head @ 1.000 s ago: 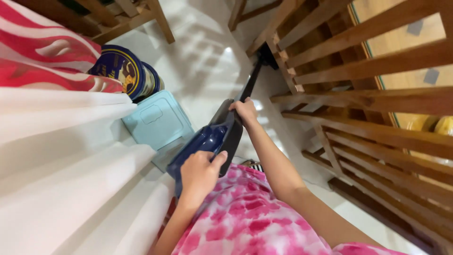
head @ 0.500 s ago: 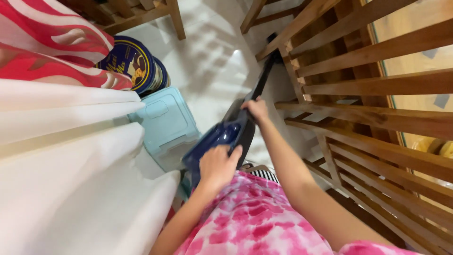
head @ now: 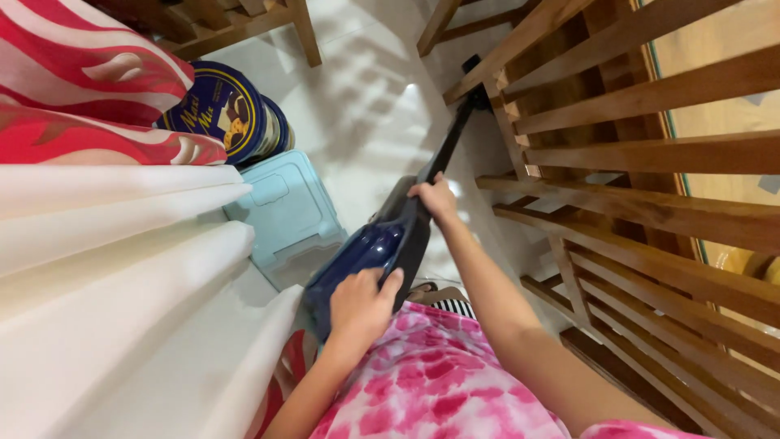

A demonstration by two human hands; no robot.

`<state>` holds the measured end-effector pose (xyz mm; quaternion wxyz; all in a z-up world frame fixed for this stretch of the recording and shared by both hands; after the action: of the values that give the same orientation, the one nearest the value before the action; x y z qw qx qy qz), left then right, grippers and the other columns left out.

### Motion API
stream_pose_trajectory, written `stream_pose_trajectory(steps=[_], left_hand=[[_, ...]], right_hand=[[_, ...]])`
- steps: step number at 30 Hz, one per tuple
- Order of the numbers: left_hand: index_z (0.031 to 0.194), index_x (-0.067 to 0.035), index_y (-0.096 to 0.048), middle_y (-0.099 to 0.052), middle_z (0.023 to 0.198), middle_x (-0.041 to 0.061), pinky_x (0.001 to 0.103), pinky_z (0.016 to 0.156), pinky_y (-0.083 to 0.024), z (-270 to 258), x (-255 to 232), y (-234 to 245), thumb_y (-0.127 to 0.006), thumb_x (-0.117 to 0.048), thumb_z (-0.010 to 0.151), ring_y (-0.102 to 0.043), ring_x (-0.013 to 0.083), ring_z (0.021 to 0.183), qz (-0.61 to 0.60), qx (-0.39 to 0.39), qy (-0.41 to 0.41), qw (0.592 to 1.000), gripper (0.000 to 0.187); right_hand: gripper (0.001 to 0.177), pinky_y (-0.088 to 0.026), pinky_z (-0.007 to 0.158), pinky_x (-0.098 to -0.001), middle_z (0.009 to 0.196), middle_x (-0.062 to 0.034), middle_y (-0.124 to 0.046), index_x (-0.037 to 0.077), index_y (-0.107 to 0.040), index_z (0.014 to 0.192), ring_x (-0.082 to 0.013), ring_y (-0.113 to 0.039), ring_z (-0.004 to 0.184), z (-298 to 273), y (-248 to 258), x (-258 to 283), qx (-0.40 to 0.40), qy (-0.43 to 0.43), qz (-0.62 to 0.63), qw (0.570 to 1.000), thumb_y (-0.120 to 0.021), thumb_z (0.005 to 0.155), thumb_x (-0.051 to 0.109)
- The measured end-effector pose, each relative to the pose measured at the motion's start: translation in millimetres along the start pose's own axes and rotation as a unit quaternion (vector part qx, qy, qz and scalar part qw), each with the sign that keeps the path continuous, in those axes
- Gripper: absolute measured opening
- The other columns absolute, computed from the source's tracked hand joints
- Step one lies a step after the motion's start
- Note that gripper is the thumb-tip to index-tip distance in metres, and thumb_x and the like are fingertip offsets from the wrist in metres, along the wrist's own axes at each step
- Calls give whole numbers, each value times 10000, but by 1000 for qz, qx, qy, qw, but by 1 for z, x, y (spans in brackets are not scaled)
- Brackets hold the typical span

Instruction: Vacuuming the floor around furniture and under a table.

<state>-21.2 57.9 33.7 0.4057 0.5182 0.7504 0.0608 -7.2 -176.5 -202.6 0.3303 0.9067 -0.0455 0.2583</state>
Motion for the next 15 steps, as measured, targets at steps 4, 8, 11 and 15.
stream_pose_trajectory(steps=[4, 8, 11, 15], left_hand=[[829, -60, -763, -710, 792, 244, 543, 787, -526, -26, -8, 20, -531, -528, 911, -700, 432, 851, 24, 5, 10, 1000, 529], [758, -25, -744, -704, 758, 238, 544, 773, -512, -33, -12, 17, -539, -529, 922, -686, 434, 819, 32, 30, 26, 999, 568], [722, -46, -759, -700, 732, 234, 521, 756, -534, -15, -16, 16, -573, -544, 882, -703, 417, 789, 17, 14, 13, 1000, 555], [732, -95, -784, -704, 656, 179, 488, 717, -540, 38, -18, 14, -601, -543, 856, -723, 370, 755, 8, 2, -16, 1000, 500]], right_hand=[[643, -561, 837, -366, 1054, -193, -759, -2, -661, 1192, -310, -740, 949, -37, 4, 14, 37, -21, 29, 999, -789, 617, 257], [547, -565, 758, -370, 971, -164, -741, 23, -642, 1149, -273, -720, 859, -45, 8, 9, 46, -37, 127, 990, -759, 630, 152], [431, -559, 712, -369, 878, -136, -740, -10, -666, 1059, -250, -703, 786, 6, -18, -36, 26, -20, 235, 971, -744, 647, 90], [331, -555, 684, -361, 813, -122, -743, -43, -702, 952, -241, -697, 744, 66, -21, -36, -21, -7, 269, 963, -757, 648, 74]])
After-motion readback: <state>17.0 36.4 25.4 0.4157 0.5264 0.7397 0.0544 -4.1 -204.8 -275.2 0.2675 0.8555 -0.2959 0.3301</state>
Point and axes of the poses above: each hand's wrist, its own z-axis towards the middle knuckle, its own y-axis out of the back of the hand, x = y × z, the point moved 1 cm from there along z, towards the middle knuckle
